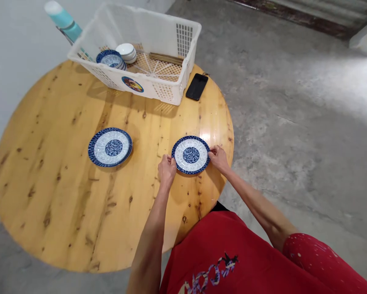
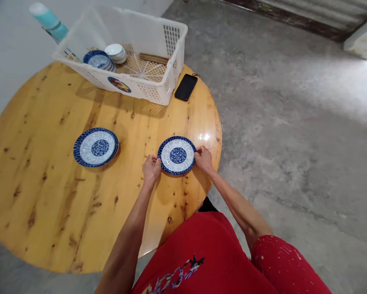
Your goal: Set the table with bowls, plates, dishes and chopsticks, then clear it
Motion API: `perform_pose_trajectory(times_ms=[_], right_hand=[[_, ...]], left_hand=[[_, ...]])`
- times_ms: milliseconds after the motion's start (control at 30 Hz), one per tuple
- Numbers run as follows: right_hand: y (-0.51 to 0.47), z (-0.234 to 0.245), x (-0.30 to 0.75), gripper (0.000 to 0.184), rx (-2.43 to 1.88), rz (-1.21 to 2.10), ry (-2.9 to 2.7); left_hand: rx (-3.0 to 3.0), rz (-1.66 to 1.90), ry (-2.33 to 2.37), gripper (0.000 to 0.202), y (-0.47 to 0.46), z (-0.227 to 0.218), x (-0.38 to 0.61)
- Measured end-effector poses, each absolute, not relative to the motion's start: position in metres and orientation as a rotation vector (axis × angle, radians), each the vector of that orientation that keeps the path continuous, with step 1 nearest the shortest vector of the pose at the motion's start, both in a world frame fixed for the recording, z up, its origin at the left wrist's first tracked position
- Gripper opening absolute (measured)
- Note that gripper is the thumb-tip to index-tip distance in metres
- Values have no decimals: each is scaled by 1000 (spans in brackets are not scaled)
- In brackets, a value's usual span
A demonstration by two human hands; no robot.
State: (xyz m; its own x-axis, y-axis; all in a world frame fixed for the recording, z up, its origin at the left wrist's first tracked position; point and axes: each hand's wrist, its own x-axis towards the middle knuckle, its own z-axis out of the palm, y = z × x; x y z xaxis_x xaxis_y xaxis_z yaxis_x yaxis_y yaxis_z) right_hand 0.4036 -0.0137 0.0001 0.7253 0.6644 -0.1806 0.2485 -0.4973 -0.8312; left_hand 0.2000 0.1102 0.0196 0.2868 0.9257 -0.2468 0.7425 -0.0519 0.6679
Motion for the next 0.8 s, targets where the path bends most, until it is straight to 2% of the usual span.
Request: perform_pose_trajectory(times_ms=[167,400,800], right_hand=[[-21,0,404,19,-1999,657,-670],[-47,9,394,20,-1865,846,-429],[-51,12,391,29,-1767,908,-263]], left_hand=[[1814,311,1474,9,108,18,198],[1612,342,1407,26,90,11,194],[1573,329,1386,31,81,1,195]])
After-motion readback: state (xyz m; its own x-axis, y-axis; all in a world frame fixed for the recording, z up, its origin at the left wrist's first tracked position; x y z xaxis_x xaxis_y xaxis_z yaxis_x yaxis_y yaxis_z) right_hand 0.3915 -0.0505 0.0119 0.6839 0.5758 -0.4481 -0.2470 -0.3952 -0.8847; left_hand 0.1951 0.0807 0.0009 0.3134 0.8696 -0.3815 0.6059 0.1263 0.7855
